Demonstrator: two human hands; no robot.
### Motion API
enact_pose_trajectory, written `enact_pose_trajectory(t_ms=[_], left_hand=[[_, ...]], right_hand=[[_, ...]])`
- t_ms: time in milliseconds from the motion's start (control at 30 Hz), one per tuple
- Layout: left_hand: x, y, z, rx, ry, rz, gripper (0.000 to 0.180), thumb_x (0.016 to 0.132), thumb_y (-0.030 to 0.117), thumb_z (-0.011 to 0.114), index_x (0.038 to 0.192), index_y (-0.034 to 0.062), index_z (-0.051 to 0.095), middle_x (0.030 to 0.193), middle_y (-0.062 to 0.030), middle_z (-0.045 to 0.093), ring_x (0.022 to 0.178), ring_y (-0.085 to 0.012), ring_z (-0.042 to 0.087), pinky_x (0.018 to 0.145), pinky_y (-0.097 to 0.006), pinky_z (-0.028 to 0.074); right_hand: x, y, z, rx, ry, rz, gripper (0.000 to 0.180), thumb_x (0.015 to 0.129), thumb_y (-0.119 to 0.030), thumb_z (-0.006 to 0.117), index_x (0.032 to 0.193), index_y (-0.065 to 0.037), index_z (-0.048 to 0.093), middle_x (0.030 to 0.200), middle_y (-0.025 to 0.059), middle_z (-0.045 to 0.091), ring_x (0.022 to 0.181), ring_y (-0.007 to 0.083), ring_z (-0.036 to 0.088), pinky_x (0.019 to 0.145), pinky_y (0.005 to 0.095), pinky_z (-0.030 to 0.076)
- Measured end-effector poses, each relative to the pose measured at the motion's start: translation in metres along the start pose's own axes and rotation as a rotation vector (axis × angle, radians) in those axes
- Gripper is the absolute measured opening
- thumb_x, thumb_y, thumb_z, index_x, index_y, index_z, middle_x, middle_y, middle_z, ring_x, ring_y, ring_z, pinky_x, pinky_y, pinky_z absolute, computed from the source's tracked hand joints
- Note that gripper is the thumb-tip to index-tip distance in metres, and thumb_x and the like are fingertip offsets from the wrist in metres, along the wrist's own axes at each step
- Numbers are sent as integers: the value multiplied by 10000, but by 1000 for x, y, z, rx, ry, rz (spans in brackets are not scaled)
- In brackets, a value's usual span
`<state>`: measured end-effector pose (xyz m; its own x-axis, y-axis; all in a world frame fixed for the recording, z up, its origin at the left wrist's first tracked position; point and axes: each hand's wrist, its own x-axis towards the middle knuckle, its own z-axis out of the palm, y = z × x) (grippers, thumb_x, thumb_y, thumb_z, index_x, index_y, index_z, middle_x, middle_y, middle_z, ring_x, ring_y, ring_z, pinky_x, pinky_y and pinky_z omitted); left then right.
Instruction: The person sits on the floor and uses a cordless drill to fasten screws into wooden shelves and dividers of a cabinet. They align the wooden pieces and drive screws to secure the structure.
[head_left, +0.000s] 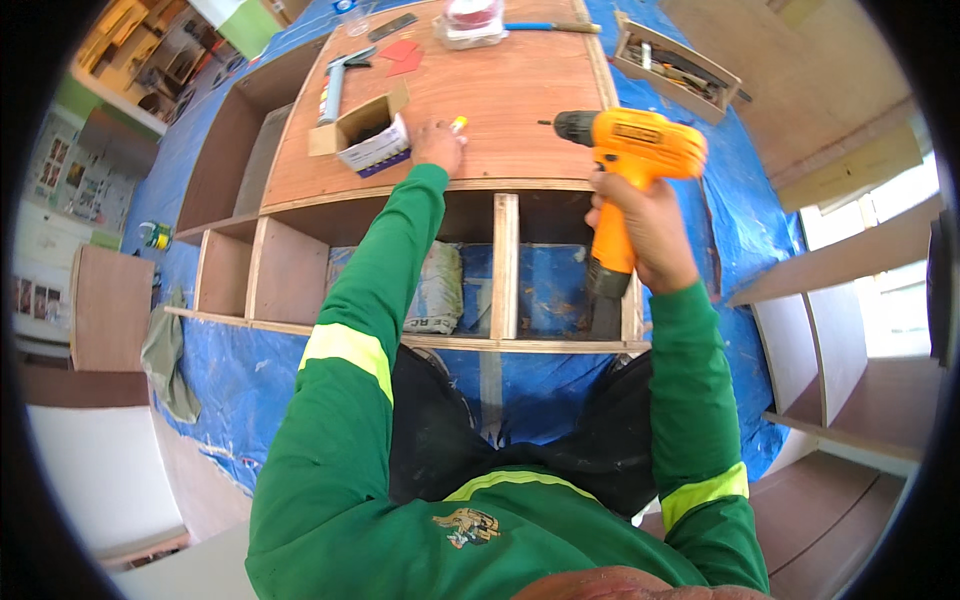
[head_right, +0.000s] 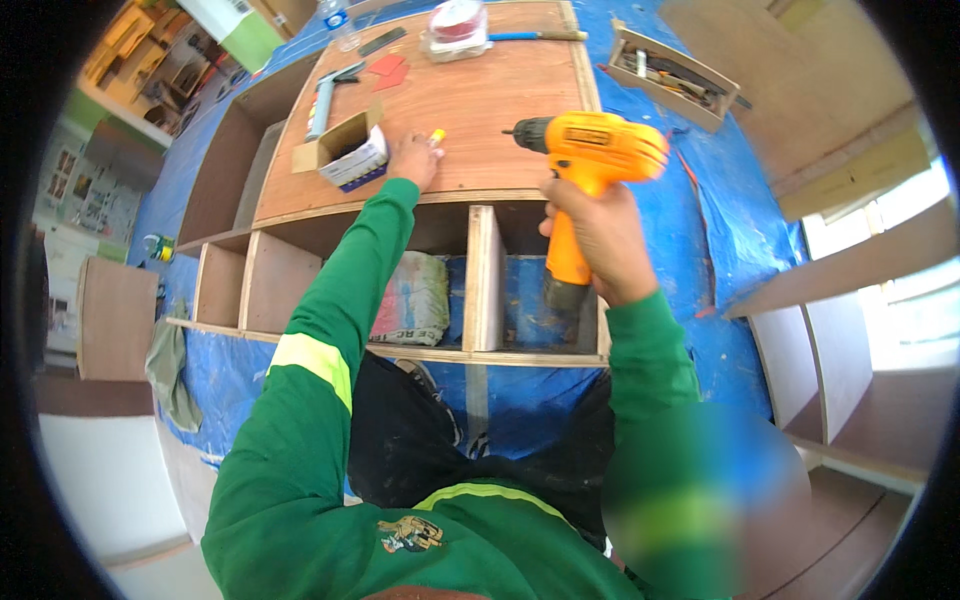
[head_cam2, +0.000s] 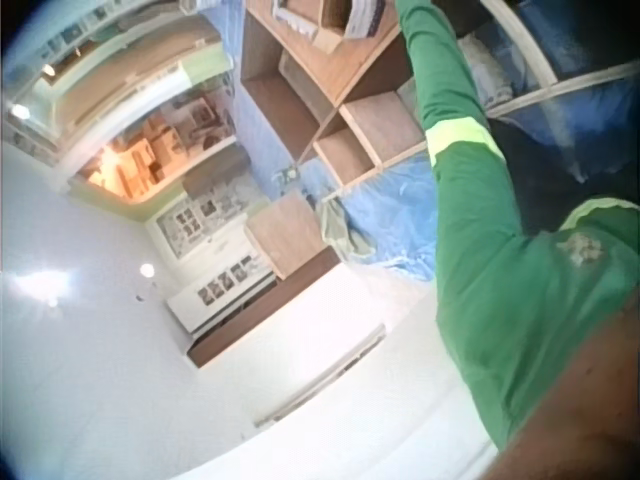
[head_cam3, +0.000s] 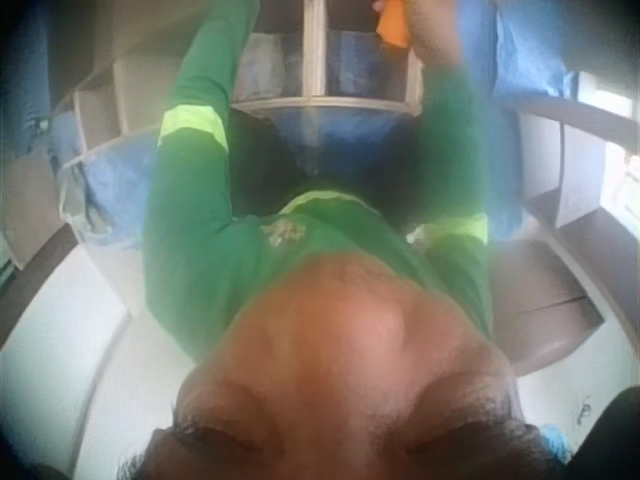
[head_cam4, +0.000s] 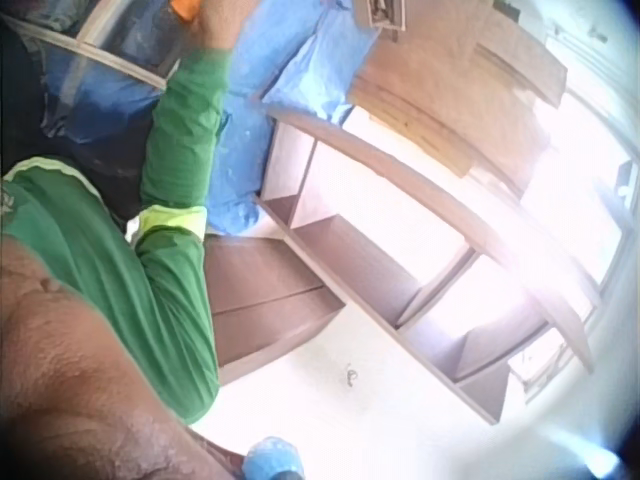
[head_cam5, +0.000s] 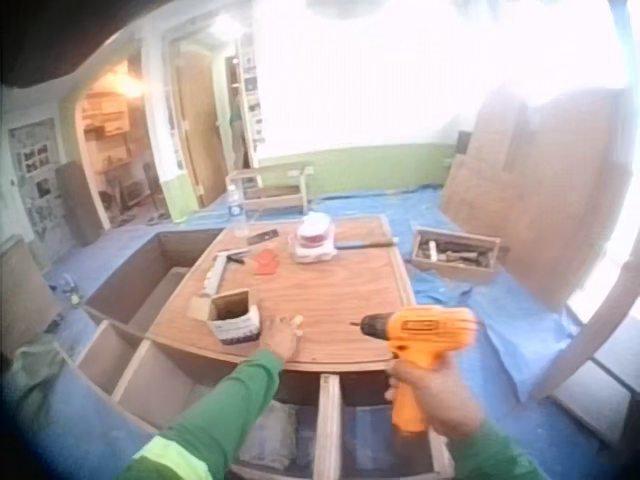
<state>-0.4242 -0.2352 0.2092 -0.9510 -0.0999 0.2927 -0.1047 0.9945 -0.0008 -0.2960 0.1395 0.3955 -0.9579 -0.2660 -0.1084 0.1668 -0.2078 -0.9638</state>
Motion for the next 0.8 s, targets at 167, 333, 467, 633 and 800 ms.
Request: enact_pose_trajectory(t_ms=[167, 333, 467, 633, 800], left_hand=[[-5, 66, -16, -297, -18, -22, 307, 1051, 259, 612, 1209, 2, 668, 1209, -223, 680, 1126, -407, 647, 995, -535, 502], [-56, 60, -74, -691, -24, -39, 259, 1097, 225, 537, 1206, -1, 600, 1086, -187, 678, 1011, -336, 663, 939, -461, 514], [-113, 98, -170, -833, -134, -22, 269, 1119, 247, 502, 1171, -7, 573, 1032, -230, 668, 988, -407, 652, 903, -478, 503], [-126, 111, -207, -808, -87, 107, 307, 1129, 300, 509, 1161, 2, 572, 1005, -258, 659, 964, -458, 649, 859, -485, 507], [-131, 109, -203, -771, -138, 311, 304, 1123, 303, 505, 1146, 8, 574, 991, -266, 656, 989, -483, 646, 841, -515, 510]], right_hand=[[64, 53, -67, -1190, 122, -361, 408, 865, -186, 777, 1215, -53, 615, 1117, 182, 732, 1028, 378, 731, 868, 531, 554], [107, 80, -75, -1585, 37, -276, 558, 793, -268, 889, 1219, -63, 592, 1203, 171, 717, 1168, 369, 701, 970, 604, 501], [137, 81, -83, -1640, -26, -255, 669, 729, -324, 953, 1228, -65, 591, 1270, 160, 686, 1200, 380, 686, 986, 625, 498], [135, 73, -78, -1570, -88, -198, 629, 812, -296, 889, 1303, -55, 579, 1343, 201, 653, 1267, 406, 647, 1035, 650, 483], [79, 12, -49, -1073, -350, -477, 601, 966, -287, 783, 1436, -10, 532, 1303, 213, 654, 1211, 346, 655, 1037, 454, 527]])
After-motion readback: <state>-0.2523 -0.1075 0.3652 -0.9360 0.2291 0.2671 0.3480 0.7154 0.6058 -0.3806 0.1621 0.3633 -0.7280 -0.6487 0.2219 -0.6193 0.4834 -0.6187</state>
